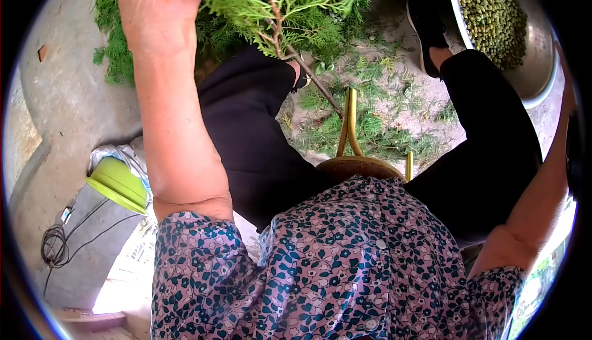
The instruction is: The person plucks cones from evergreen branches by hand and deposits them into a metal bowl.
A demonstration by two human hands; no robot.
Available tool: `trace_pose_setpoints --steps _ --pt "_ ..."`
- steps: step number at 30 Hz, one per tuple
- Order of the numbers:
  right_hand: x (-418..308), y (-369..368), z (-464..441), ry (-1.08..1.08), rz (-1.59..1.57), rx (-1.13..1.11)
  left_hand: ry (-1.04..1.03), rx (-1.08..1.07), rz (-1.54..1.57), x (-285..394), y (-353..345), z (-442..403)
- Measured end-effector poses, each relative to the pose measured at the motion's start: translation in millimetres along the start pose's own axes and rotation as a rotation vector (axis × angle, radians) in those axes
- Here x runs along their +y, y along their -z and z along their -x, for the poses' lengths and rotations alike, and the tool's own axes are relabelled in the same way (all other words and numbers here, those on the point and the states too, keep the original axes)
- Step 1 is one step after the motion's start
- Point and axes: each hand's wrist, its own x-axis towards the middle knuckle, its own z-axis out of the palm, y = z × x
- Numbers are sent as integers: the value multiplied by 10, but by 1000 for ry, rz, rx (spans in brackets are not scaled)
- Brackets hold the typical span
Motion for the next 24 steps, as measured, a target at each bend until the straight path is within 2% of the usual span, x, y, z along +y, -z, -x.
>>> trace_pose_setpoints --steps 2,3,6,7,9,10,12,13,15,16,18,19,21,24 --pt "-144 138 54 2 -265 39 -9 -178 178 72 -71 235" --pt "-114 97 52 58 -274 77 -36 -35 11 94 -129 266" --pt "-31 114 14 107 -255 26 198 392 -152 339 -298 268" --pt "19 80 8 106 -255 28 80 63 -113 338 -139 342" --pt "179 -73 -17 177 -233 184 158 344 -224 322 -315 307" --pt "283 -174 -39 178 -233 184 206 481 -266 336 -438 300" --pt "504 -375 -84 -191 -988 93 -47 248 -313 171 -126 284" --pt "588 -428 -83 -191 -988 97 -133 169 -323 141 -10 259" --pt "613 -439 -92 -124 -757 48 -83 -41 -67 150 117 194" --pt "600 -440 -62 -124 -756 50 -61 -111 19 143 174 163" --pt "440 -355 -30 -73 -670 68 -71 48 -191 81 282 113" --pt "367 -322 -23 -45 -632 76 -72 48 -189 64 354 98" --pt "255 -277 -22 7 -570 91 -241 -93 -211 41 449 97" --pt "144 -247 -57 60 -527 118 -215 -85 -237 59 475 128"
